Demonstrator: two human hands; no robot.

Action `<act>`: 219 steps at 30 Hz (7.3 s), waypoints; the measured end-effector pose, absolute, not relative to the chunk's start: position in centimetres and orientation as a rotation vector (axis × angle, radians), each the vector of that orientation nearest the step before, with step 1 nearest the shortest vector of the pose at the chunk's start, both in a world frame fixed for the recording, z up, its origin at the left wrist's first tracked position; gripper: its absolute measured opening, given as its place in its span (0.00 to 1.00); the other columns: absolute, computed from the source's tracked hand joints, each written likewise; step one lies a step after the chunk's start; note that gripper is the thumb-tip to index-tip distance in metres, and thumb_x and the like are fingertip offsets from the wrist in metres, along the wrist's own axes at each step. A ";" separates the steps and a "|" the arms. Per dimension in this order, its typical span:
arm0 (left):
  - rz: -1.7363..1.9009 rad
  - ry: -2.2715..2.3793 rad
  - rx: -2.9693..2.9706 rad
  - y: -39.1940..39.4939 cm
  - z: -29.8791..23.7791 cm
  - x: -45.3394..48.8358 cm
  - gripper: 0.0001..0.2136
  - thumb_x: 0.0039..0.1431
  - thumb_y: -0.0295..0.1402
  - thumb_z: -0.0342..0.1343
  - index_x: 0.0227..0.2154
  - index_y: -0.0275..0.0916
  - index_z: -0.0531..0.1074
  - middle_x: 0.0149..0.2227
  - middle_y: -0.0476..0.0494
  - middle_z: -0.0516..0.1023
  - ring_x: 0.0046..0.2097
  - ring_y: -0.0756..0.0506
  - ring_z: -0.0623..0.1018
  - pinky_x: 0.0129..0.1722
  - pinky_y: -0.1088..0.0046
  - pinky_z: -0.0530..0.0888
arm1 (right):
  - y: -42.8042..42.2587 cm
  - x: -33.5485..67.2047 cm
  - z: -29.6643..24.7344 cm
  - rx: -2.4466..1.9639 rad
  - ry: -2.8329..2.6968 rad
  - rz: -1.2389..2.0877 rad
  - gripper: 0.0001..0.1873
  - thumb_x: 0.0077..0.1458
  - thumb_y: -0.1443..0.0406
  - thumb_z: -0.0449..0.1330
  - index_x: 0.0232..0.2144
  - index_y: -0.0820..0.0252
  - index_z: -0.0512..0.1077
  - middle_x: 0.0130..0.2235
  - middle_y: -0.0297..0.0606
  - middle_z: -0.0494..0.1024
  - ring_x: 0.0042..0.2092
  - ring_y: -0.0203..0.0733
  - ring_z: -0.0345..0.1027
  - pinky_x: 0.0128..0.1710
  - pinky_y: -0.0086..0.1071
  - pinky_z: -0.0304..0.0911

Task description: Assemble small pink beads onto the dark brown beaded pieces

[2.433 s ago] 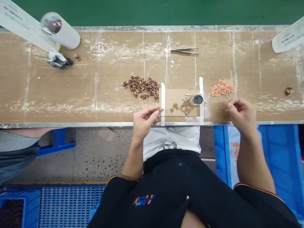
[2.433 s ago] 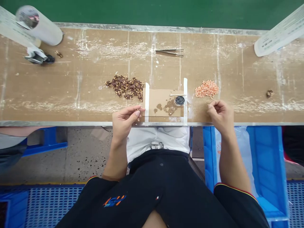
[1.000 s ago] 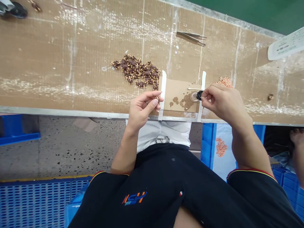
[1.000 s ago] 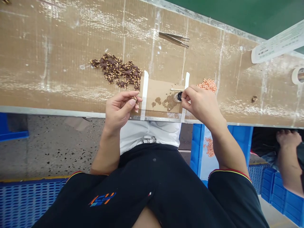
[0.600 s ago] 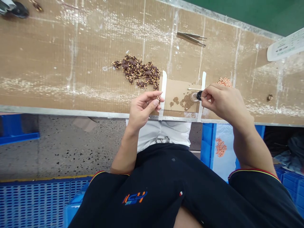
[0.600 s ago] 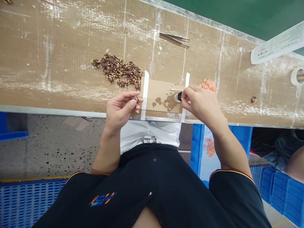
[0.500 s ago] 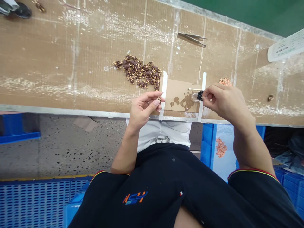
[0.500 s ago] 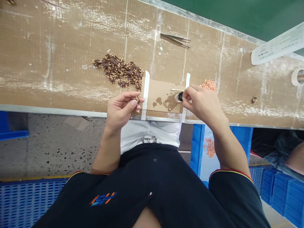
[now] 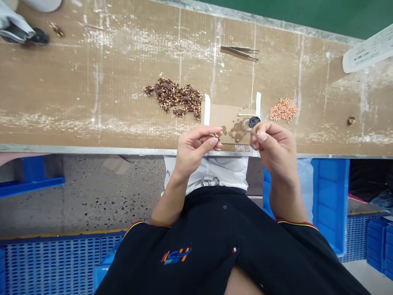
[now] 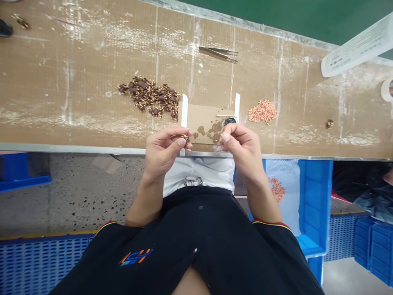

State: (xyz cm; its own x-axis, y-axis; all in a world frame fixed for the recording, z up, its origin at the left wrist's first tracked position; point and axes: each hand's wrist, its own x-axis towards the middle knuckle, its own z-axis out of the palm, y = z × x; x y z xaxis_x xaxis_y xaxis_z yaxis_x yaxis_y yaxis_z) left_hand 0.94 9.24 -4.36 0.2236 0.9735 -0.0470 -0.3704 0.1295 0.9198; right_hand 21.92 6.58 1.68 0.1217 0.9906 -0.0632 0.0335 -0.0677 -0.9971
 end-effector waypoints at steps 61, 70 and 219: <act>1.362 0.586 1.618 8.9 -3.6 0.8 0.16 0.64 0.28 0.72 0.50 0.58 0.87 0.32 0.52 0.84 0.31 0.53 0.81 0.29 0.77 0.77 | 6.6 20.0 4.8 -1.440 -1.510 1.416 0.07 0.55 0.65 0.68 0.27 0.58 0.77 0.26 0.32 0.75 0.28 0.34 0.64 0.28 0.30 0.60; 1.435 0.746 1.607 8.6 -4.4 0.6 0.11 0.61 0.37 0.76 0.46 0.54 0.89 0.32 0.51 0.86 0.29 0.52 0.80 0.28 0.76 0.75 | 6.4 19.6 3.5 -1.366 -1.319 1.509 0.19 0.58 0.51 0.76 0.28 0.58 0.79 0.27 0.33 0.77 0.29 0.35 0.67 0.29 0.31 0.65; 1.274 1.219 1.127 12.1 -5.1 -0.5 0.08 0.54 0.33 0.72 0.36 0.38 0.84 0.33 0.43 0.89 0.26 0.52 0.81 0.27 0.78 0.80 | 9.5 39.4 -3.7 -2.138 -1.810 0.390 0.08 0.57 0.64 0.64 0.27 0.52 0.69 0.31 0.40 0.76 0.31 0.47 0.69 0.39 0.43 0.68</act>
